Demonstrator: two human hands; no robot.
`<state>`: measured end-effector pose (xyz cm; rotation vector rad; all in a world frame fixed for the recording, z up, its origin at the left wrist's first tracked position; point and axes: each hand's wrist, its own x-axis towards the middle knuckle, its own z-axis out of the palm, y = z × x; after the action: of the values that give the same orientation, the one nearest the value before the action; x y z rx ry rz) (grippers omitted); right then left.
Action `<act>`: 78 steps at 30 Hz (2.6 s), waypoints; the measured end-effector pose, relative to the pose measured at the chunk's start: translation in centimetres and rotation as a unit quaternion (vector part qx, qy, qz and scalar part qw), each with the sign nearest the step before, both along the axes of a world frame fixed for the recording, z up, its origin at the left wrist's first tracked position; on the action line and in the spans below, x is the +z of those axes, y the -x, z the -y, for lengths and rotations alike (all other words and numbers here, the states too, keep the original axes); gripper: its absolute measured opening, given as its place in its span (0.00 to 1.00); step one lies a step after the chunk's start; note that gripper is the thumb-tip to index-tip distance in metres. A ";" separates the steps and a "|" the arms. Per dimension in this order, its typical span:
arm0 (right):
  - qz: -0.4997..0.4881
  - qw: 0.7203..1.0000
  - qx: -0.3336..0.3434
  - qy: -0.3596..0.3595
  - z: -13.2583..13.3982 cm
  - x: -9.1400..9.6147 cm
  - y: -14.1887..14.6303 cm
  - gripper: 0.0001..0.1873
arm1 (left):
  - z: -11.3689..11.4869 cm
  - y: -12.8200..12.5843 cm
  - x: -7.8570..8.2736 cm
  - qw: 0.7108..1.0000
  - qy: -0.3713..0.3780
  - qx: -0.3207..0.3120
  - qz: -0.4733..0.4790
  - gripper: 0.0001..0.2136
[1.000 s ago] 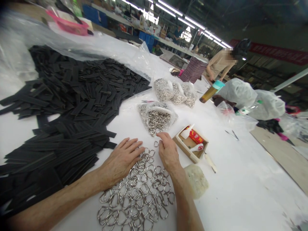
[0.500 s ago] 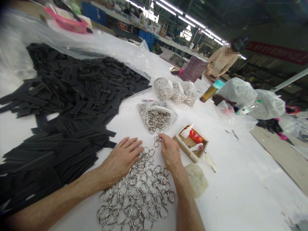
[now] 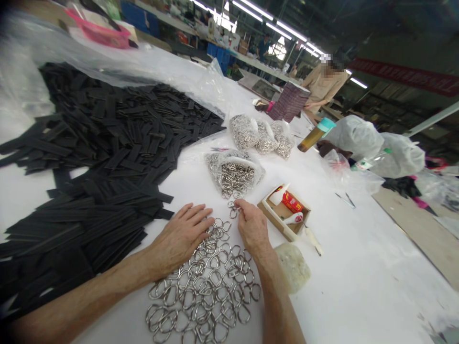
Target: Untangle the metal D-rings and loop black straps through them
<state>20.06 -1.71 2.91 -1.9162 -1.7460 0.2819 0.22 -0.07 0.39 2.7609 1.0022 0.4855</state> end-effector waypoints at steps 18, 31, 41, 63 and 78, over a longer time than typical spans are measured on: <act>0.045 0.980 0.133 0.143 1.5 1.9 2.5 0.11 | -0.1 0.1 -0.5 1.000 0.008 0.001 0.025 0.14; -0.018 0.997 0.047 0.056 -0.1 2.4 1.7 0.11 | 0.0 0.1 0.1 1.000 0.005 -0.001 0.029 0.11; 0.140 0.988 0.029 0.053 -2.9 1.2 0.2 0.25 | 0.2 0.3 0.0 1.000 0.001 -0.001 0.026 0.11; 0.134 0.990 0.052 -0.010 -1.3 -0.5 0.8 0.13 | 0.1 0.3 -0.1 1.000 -0.017 -0.002 0.023 0.11; 0.115 0.990 0.065 -0.044 0.4 -2.1 0.9 0.18 | 0.1 0.1 0.0 1.000 -0.002 -0.004 0.024 0.11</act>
<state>19.14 -2.06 0.77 -1.8342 -2.0015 0.0284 0.09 -0.20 0.39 2.7421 0.9787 0.5520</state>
